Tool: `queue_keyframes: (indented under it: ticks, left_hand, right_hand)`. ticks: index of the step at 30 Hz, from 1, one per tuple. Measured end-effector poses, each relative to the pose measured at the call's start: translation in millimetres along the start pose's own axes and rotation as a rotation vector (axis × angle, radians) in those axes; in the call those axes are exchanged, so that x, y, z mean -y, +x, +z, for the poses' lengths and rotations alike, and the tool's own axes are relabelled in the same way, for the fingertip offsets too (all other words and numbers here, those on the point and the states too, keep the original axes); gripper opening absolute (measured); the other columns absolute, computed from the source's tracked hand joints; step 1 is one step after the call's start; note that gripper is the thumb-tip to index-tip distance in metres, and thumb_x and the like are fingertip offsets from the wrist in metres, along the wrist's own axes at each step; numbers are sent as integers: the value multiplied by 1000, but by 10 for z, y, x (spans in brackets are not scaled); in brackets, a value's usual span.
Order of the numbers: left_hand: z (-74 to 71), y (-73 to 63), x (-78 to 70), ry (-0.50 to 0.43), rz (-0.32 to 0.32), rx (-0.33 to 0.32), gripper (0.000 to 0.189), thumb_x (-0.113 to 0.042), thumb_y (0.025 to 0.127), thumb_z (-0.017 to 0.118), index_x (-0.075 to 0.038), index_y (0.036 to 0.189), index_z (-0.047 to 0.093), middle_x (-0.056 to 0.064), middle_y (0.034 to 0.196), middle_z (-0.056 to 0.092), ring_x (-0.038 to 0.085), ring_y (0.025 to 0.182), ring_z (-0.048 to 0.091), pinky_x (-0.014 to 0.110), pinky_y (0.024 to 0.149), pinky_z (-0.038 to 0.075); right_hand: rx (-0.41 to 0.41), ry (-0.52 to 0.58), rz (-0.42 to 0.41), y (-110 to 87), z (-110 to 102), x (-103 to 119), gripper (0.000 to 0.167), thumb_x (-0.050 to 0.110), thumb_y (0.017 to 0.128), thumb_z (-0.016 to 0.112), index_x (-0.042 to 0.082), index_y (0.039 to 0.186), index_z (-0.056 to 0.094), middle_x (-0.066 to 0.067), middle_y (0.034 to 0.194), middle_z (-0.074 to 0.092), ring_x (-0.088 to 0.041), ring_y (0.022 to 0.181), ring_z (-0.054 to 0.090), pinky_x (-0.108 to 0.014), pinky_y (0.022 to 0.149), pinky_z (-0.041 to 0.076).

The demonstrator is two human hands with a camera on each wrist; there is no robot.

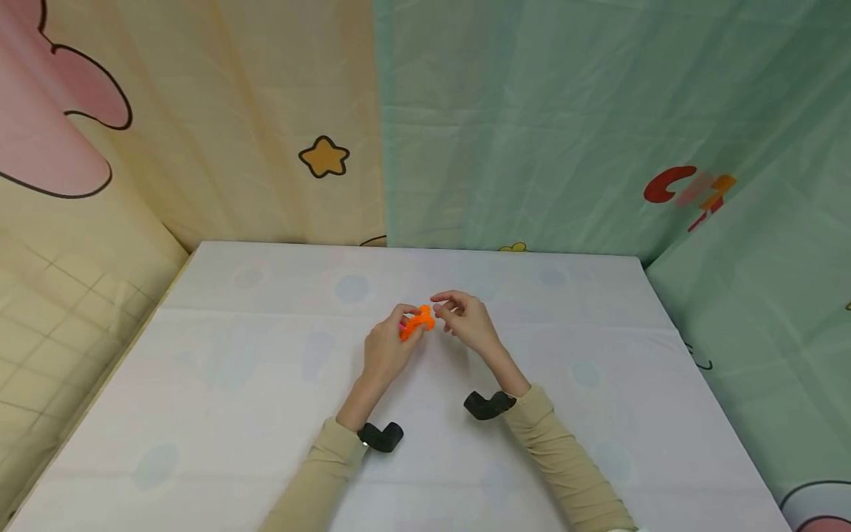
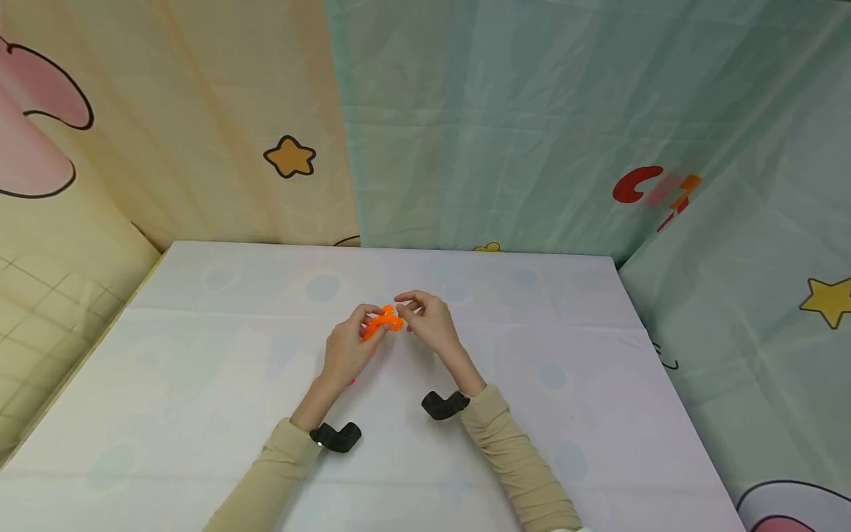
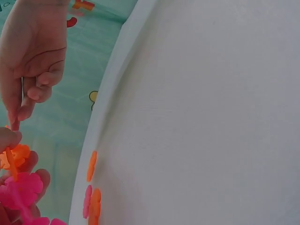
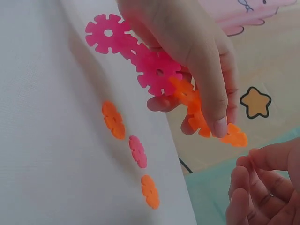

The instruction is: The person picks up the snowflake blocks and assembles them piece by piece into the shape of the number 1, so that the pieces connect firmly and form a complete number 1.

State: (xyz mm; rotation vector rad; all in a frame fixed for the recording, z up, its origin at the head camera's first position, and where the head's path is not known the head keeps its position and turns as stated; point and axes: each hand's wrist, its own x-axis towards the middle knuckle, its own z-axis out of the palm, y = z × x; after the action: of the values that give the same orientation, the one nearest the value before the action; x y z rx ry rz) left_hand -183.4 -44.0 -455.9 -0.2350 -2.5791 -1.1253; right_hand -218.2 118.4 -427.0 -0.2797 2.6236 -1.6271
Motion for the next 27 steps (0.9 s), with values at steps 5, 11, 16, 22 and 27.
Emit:
queue_keyframes:
  ticks: [5, 11, 16, 22, 27]
  left_hand:
    - [-62, 20, 48, 14, -7, -17, 27, -23, 87, 71, -12, 111, 63, 10, 84, 68, 13, 52, 46, 22, 50, 37]
    - [-151, 57, 107, 12, -40, -8, 28, -24, 89, 69, -12, 113, 63, 10, 85, 68, 13, 51, 44, 21, 48, 36]
    - [-199, 82, 154, -9, -62, 2, 27, -25, 90, 68, -12, 113, 63, 9, 85, 67, 14, 54, 44, 22, 51, 37]
    - [-222, 99, 176, -38, -56, -5, 26, -24, 91, 67, -10, 112, 63, 9, 84, 68, 16, 60, 50, 23, 55, 41]
    - [-227, 109, 176, -47, -51, -12, 24, -22, 91, 66, -11, 112, 64, 9, 85, 68, 17, 65, 55, 23, 57, 45]
  right_hand:
    - [-1, -28, 1, 21, 30, -63, 22, 14, 93, 61, 6, 113, 67, -16, 91, 67, -40, 67, 62, -20, 51, 46]
    - [-6, -37, 21, 55, 69, -135, 24, 13, 91, 63, 5, 113, 67, -13, 91, 65, -36, 65, 62, -21, 50, 46]
    - [0, -62, 38, 112, 88, -201, 25, 8, 87, 66, 5, 113, 67, -12, 92, 65, -23, 58, 60, -22, 50, 46]
    - [39, -122, 45, 172, 101, -304, 28, 8, 84, 70, 7, 112, 67, -11, 95, 68, -13, 56, 57, -22, 53, 48]
    - [63, -150, 53, 204, 120, -372, 29, 8, 82, 71, 7, 110, 68, -11, 96, 69, -13, 59, 58, -23, 55, 48]
